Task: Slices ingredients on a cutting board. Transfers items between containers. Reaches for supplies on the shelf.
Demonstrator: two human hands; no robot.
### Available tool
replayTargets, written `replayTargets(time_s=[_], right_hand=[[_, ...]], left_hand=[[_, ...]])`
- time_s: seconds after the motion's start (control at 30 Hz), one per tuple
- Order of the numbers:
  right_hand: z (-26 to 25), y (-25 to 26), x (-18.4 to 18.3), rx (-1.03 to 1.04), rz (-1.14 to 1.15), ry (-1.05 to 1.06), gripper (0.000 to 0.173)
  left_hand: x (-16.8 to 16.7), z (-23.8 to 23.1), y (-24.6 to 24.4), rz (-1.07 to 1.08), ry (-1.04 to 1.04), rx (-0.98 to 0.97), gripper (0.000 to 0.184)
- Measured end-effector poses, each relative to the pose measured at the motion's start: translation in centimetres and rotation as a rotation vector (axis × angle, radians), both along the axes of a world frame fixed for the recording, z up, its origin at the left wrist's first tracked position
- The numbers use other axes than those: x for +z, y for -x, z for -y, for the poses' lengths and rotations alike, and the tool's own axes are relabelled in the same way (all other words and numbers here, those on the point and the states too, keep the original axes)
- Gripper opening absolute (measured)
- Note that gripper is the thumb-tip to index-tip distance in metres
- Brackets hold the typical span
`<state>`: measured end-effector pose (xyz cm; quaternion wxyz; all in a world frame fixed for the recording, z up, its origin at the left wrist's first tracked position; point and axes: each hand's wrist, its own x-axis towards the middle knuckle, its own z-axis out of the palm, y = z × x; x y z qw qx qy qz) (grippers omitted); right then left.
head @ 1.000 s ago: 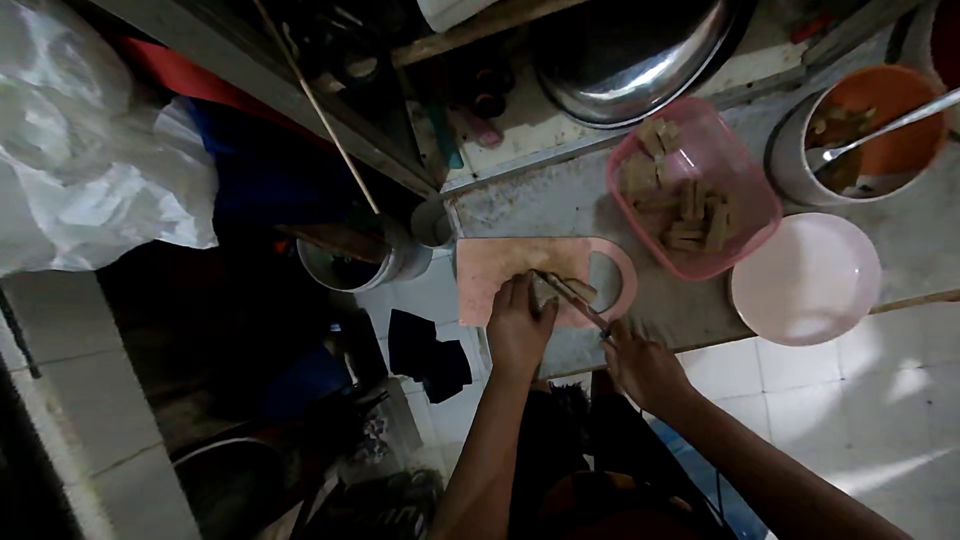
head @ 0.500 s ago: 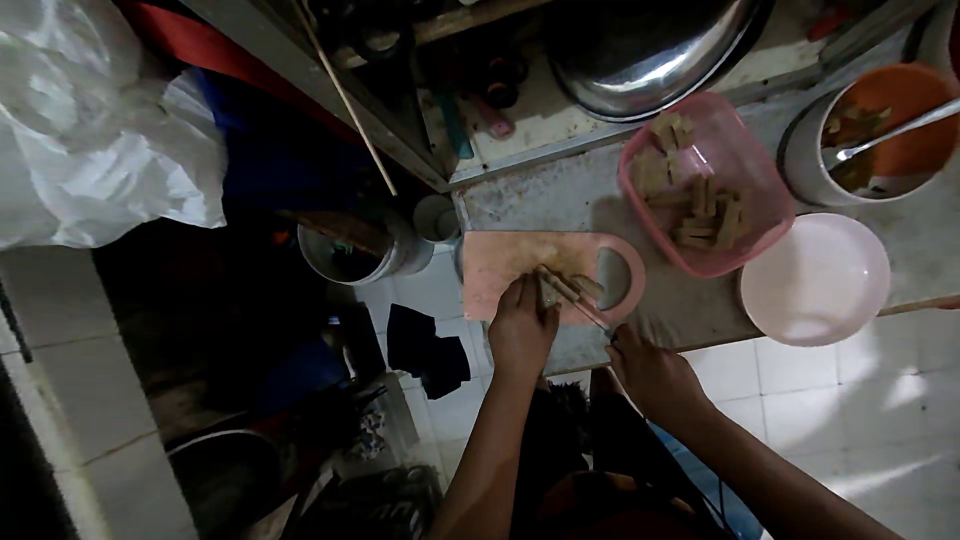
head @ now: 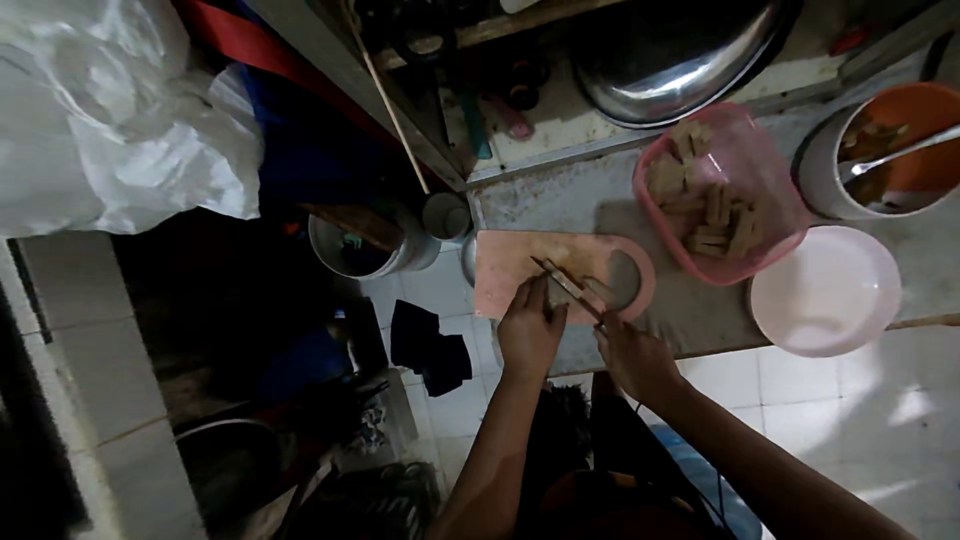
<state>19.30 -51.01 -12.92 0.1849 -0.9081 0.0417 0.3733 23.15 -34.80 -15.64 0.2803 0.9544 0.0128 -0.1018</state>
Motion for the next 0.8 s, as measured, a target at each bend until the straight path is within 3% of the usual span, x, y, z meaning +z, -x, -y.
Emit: replayTargets(time_s=[0.17,0.33,0.6,0.8], right_hand=[[1.9,2.3,0.0,0.014,0.058,0.014,0.043],[2.9,0.8,1.7,-0.003,-0.085,-0.059,0.044],[1.9,2.6,2.1,0.046,0.184,-0.047,0.041],[1.4,2.9,2.2,0.056,0.162,0.017,0.040]], left_hand=[[-0.3,0.0,0.3,0.018,-0.006,0.010,0.055],[-0.5,-0.4,0.4,0.015,0.041,0.024,0.057],[-0.4,-0.9,0.3,0.005,0.075,0.007,0.059],[-0.6,-0.9,0.3,0.034,0.044,-0.009,0.060]])
